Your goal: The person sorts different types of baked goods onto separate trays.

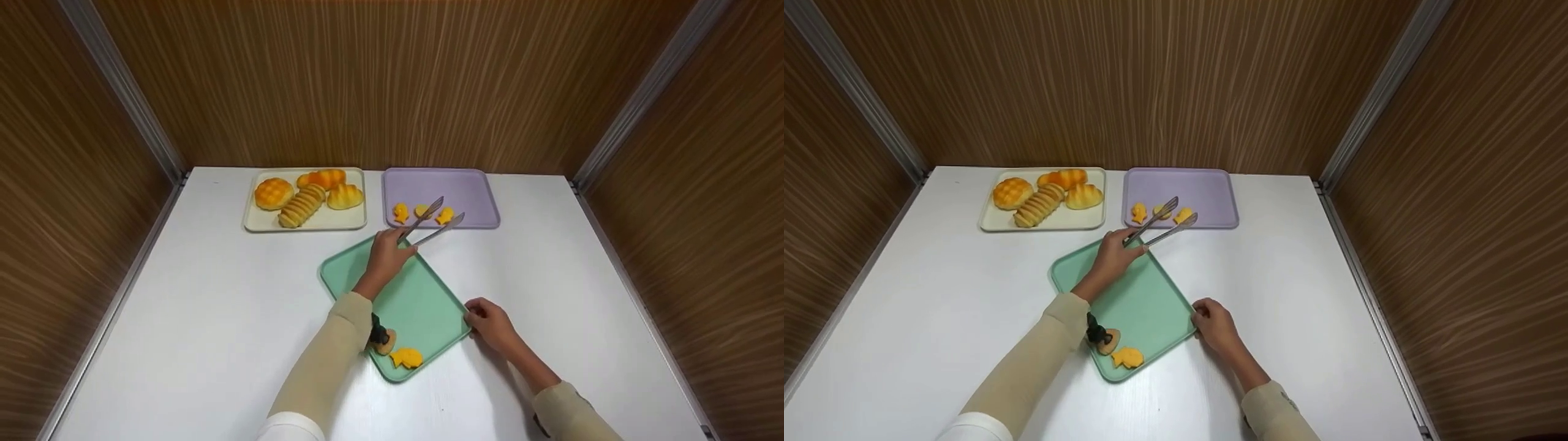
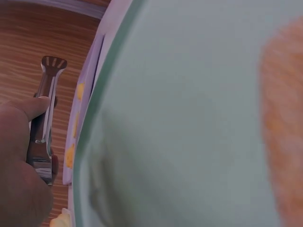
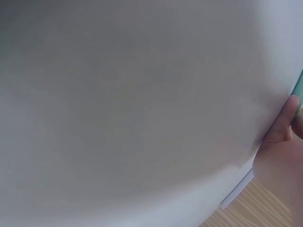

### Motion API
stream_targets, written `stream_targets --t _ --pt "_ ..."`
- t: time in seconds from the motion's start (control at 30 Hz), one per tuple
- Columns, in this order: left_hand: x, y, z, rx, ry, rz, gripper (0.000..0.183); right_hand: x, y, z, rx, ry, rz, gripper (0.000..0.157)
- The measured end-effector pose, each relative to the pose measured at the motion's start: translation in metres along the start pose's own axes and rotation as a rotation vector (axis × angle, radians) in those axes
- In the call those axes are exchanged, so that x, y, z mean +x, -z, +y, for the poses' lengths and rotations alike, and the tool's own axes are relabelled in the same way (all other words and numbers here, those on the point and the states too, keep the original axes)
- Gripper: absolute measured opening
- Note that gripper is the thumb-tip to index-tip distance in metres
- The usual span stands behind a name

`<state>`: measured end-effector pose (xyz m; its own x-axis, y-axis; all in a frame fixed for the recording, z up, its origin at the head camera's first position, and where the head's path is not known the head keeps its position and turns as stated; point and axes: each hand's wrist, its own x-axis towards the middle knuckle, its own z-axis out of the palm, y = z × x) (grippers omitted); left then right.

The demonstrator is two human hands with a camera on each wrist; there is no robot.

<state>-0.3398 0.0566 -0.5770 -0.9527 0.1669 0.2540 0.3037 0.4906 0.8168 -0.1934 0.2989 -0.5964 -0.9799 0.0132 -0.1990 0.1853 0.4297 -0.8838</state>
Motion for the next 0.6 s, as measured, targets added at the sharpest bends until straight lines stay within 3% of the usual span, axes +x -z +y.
stream_targets --t 0.27,0.6 --pt "-0.041 0.023 -0.002 -0.009 0.006 -0.111 0.044 0.000 -0.001 0.002 0.006 0.005 0.005 0.019" --pt "-0.097 0.058 -0.006 -0.044 0.011 -0.194 0.052 0.002 -0.001 0.003 -0.001 0.017 -0.003 0.019"
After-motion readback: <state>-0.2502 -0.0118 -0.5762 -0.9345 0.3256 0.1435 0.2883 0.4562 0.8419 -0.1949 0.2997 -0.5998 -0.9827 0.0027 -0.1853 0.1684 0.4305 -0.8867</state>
